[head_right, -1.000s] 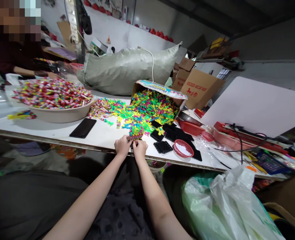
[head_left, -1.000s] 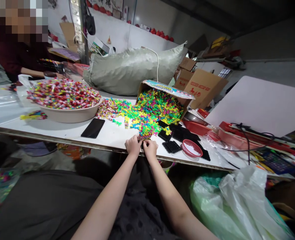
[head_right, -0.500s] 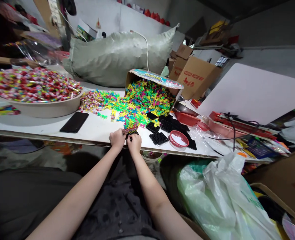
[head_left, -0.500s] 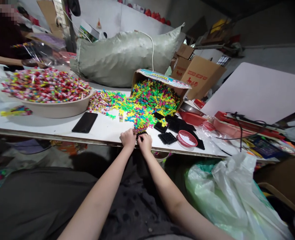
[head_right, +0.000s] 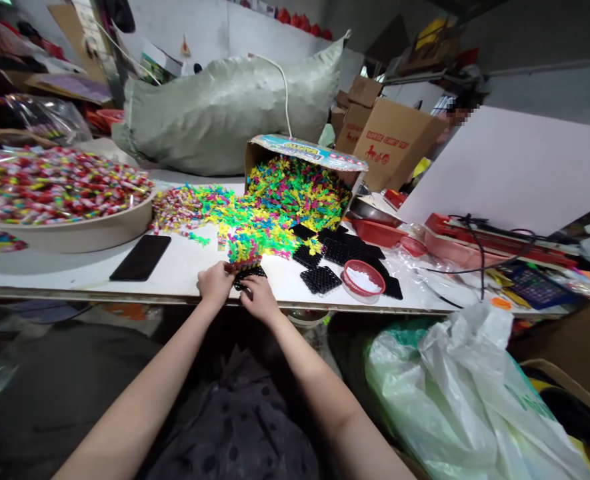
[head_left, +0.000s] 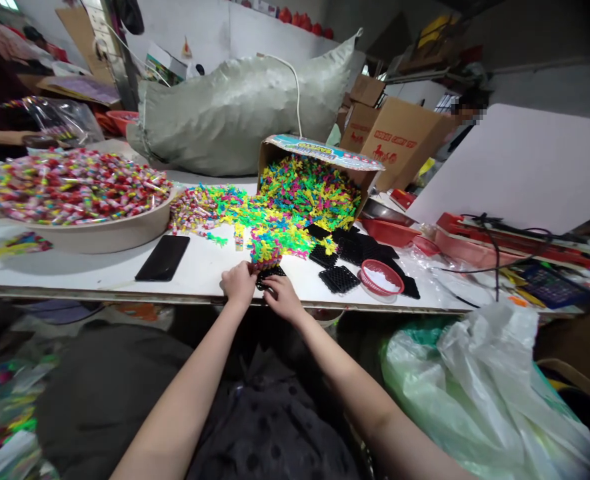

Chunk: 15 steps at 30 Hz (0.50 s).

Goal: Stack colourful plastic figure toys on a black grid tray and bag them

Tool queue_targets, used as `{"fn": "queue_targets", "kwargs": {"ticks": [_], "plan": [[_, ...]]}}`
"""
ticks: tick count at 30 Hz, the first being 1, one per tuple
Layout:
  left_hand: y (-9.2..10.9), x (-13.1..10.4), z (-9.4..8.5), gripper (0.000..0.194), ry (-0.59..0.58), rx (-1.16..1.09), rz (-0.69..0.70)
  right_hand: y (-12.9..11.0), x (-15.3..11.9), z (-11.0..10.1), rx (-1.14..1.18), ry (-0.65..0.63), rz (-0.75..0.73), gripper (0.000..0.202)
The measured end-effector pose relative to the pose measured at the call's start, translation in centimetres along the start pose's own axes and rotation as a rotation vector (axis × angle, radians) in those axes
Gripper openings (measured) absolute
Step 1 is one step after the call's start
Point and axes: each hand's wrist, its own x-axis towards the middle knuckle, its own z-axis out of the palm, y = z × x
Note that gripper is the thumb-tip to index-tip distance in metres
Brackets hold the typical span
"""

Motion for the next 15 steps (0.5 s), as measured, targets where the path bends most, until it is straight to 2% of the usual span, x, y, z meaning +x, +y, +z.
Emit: {"fn": "queue_targets", "kwargs": {"ticks": [5,9,11,15], "plan": [[-2.6,1.9,-2.0,0.021,-0.082,0.007,-0.039,-2.0,0.6,1.1,0.061,-0.068,-0.075,0.039],[-3.3,2.4,-2.3,0.022,-0.105,0.003,-0.01,-1.4,1.7,0.1,0.169,-0.145,-0.089,0.03],[-3.4,2.5,-2.2,0.021,-0.106,-0.023,-0.007,0.4,2.6,-1.1,0.177,-0.082,0.005,0.023],[-3.8,3.0,-2.0,0.015,-0.126,-0.082,0.016,5.5,4.7,-3.6,-0.022,0.228,0.23,0.026]]}}
